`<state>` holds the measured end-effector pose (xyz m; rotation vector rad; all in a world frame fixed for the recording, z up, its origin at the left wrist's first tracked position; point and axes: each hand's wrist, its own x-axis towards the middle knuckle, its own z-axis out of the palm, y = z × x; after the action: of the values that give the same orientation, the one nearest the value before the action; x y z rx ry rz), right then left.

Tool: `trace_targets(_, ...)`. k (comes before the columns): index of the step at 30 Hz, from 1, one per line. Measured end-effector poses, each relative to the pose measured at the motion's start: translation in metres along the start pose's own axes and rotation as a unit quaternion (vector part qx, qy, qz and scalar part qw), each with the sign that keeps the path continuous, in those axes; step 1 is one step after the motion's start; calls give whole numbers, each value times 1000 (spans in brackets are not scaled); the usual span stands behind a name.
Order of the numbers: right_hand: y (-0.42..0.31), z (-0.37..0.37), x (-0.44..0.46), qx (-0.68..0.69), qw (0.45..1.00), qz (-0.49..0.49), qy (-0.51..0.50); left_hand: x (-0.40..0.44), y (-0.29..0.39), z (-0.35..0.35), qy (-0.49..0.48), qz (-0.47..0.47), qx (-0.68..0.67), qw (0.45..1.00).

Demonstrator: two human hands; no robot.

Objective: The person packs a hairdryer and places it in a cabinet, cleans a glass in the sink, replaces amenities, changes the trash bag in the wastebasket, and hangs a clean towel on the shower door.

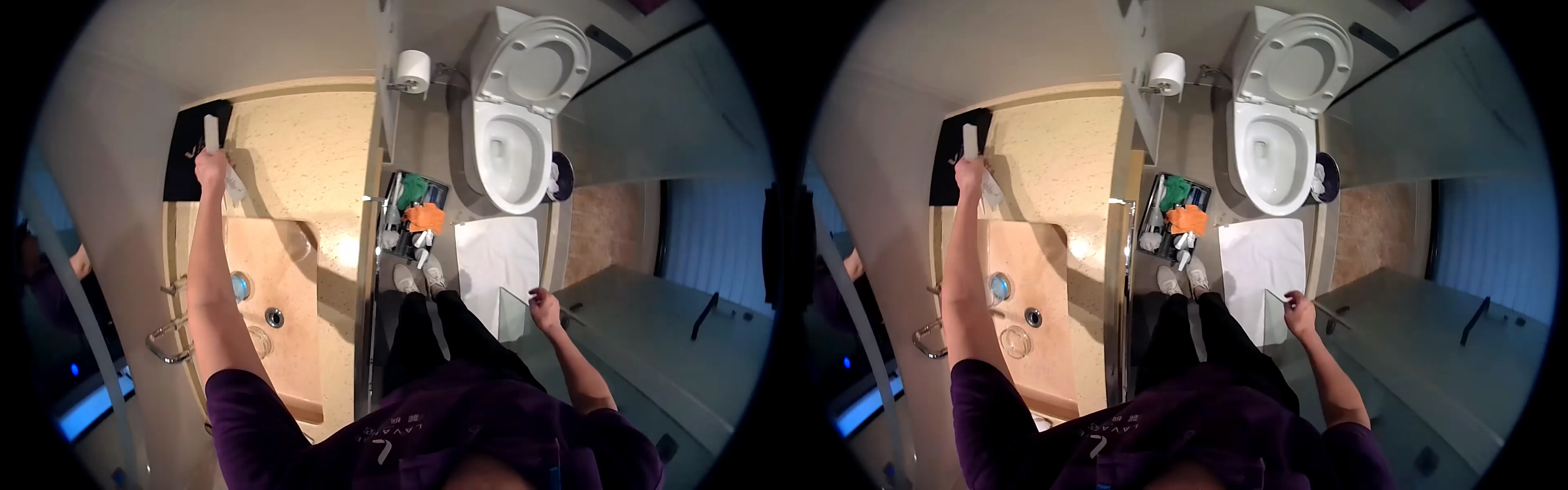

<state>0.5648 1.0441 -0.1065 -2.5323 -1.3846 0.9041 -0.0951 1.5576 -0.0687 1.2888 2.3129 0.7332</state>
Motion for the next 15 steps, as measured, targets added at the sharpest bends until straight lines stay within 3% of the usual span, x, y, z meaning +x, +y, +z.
trace_targets(5,47,9,-61,13,998,68,2,-23,35,14,44,23,92,995)
trace_targets(7,54,19,-63,-1,1000,18,-12,-12,7,9,39,35,201,978)
trace_targets(11,63,44,-83,53,994,50,-79,-34,28,13,6,67,252,965)
trace_targets(15,20,32,-70,79,985,54,-141,-74,38,11,6,77,196,978)
